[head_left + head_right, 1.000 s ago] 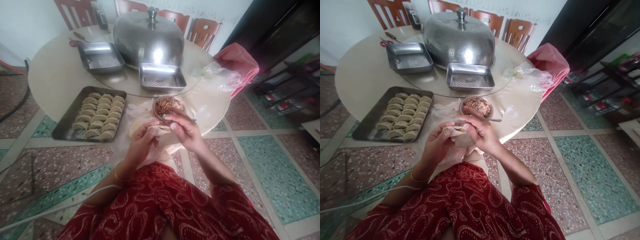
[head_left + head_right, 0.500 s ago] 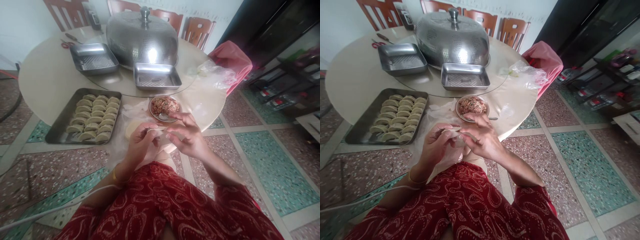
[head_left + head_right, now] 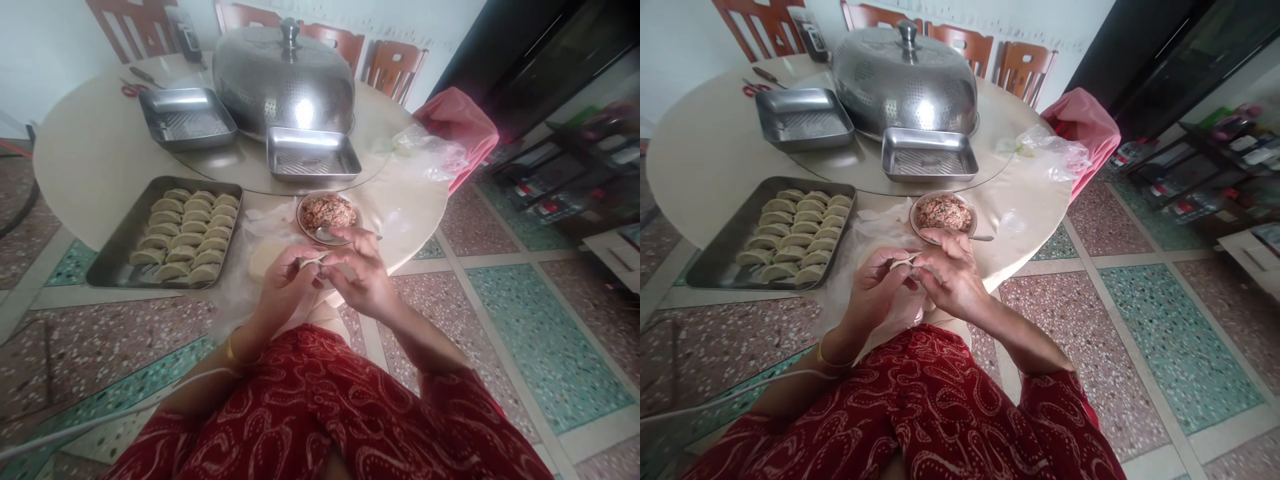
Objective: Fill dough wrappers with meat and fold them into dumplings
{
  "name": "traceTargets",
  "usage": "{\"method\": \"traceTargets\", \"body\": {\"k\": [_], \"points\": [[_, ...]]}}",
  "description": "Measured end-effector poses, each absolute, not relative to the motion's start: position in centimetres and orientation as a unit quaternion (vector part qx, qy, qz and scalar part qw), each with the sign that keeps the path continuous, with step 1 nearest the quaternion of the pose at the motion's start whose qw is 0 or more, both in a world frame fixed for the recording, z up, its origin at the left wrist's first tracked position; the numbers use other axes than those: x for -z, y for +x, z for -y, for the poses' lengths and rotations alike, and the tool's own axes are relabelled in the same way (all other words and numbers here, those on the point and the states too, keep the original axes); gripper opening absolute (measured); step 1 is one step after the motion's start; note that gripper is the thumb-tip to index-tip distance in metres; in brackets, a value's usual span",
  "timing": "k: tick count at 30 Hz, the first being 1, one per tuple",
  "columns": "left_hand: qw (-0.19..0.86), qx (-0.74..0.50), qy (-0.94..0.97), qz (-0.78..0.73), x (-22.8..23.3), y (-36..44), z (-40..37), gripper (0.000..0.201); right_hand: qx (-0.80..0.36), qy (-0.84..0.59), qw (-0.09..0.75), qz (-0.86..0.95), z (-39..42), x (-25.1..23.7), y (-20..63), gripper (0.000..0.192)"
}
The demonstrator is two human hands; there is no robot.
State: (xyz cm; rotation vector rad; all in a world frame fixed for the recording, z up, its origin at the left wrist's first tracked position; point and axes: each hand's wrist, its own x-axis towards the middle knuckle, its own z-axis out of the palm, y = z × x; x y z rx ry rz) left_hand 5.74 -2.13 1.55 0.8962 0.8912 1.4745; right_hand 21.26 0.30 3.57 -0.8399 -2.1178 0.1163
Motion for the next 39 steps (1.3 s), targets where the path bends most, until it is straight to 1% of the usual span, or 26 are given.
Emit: {"method": "traceTargets", "body": {"k": [8,15,18,22,25,33,39], "points": [[0.570,-0.605,0.412,-0.374,-1.6,5.4,2.1,0.014,-0.036,-0.306,0.421,0.853,-0.3,-3.6,21.8,0.013],[0.570,-0.602,0.412,-0.377,-1.7,5.5,2.2,0.015,-0.076,-0.299,0.433,0.847,-0.3,-3.7,22.7,0.020],[0.567,-0.608,0.407,-0.379,-1.7,5.6,2.0,0.017,-0.097,-0.322,0.443,0.831,-0.6,-4.3,23.3,0.024],[0.568,-0.605,0.416,-0.372,-1.8,5.7,1.9,0.015,-0.150,-0.362,0.400,0.829,-1.2,-5.0,23.9,0.025],[0.569,-0.594,0.424,-0.379,-1.9,5.7,1.9,0.012,-0.168,-0.376,0.378,0.829,-1.6,-5.0,24.0,0.022],[0.572,-0.563,0.443,-0.398,-1.6,5.7,1.9,0.013,-0.201,-0.376,0.379,0.821,-2.1,-4.7,22.9,0.010],[0.583,-0.577,0.420,-0.388,-1.6,5.8,2.0,0.013,-0.238,-0.350,0.358,0.832,-2.1,-5.0,22.6,0.013]]}}
